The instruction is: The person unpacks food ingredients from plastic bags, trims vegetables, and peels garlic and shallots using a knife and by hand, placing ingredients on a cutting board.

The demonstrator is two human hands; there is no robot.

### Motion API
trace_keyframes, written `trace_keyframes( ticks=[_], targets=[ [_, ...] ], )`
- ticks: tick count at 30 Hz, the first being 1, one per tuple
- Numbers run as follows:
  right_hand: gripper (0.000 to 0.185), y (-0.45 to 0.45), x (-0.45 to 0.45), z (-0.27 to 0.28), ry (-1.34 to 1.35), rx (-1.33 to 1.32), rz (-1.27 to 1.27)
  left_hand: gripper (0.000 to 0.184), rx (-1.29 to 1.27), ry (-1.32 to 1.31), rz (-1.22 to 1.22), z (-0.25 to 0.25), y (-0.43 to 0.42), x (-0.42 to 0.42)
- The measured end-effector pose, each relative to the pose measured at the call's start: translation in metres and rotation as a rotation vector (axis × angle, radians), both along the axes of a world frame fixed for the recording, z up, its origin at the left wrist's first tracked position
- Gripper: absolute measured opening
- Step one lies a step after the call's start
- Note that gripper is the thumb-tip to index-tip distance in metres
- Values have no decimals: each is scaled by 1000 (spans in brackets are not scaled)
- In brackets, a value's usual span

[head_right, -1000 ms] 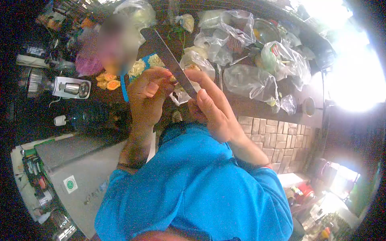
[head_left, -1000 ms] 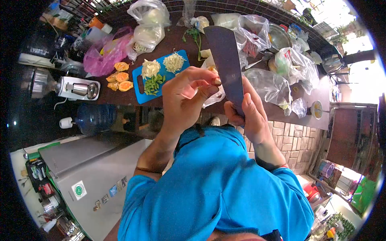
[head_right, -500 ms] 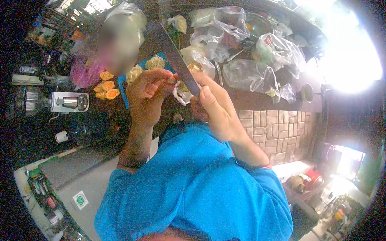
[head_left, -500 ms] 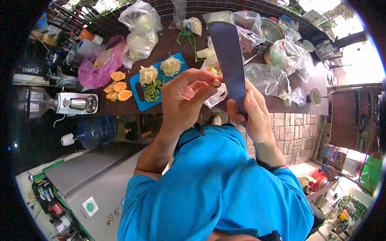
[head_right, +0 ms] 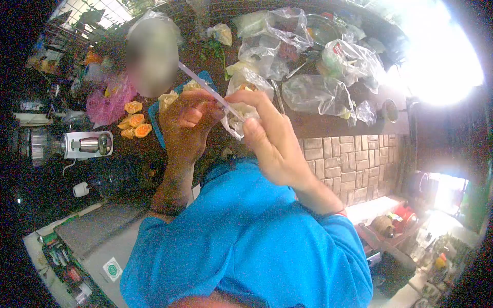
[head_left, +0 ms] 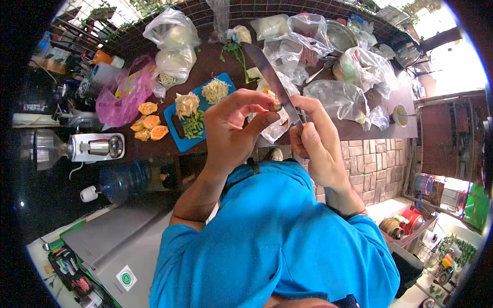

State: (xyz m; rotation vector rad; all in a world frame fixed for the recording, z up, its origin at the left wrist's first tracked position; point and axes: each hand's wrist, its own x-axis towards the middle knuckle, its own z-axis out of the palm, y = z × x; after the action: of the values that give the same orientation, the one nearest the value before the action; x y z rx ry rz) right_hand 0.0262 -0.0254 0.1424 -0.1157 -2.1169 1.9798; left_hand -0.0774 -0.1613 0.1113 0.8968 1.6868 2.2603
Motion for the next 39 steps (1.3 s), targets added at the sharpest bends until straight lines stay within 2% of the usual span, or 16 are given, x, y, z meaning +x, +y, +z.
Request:
trace_keyframes(
  ticks=[6,11,18,21,24,26,29,30,32,39],
  targets=[
    [41,0,-2,-2,-30,6,-32,20,79,-41,-74,-9,2,-8],
    [41,-5,-2,-6,-60,-209,-52,20,109,-84,-162,-13,2,-12],
    [41,-7,-1,-6,-64,-231,-88,24,214,-207,-295,-25,2,-14],
    [41,-7,1,-4,-73,-233,-84,23,207,-316,-366,-26,2,-15],
    [41,-11,3,-3,-71,-271,-92,24,307,-370,-483,-26,3,-17],
    [40,-12,3,-5,-62,-267,-128,26,341,-593,-533,-21,2,-16],
    [40,-13,5,-6,-52,-235,-132,27,339,-712,-506,-9,4,-9],
    [40,-14,5,-6,-56,-237,-135,27,336,-717,-507,-12,5,-8],
    [40,-15,6,-6,-61,-223,-152,28,273,-528,-445,-20,8,-9],
    [42,-15,6,-4,-84,-205,-180,31,282,-624,-480,-18,7,-9]
  ],
)
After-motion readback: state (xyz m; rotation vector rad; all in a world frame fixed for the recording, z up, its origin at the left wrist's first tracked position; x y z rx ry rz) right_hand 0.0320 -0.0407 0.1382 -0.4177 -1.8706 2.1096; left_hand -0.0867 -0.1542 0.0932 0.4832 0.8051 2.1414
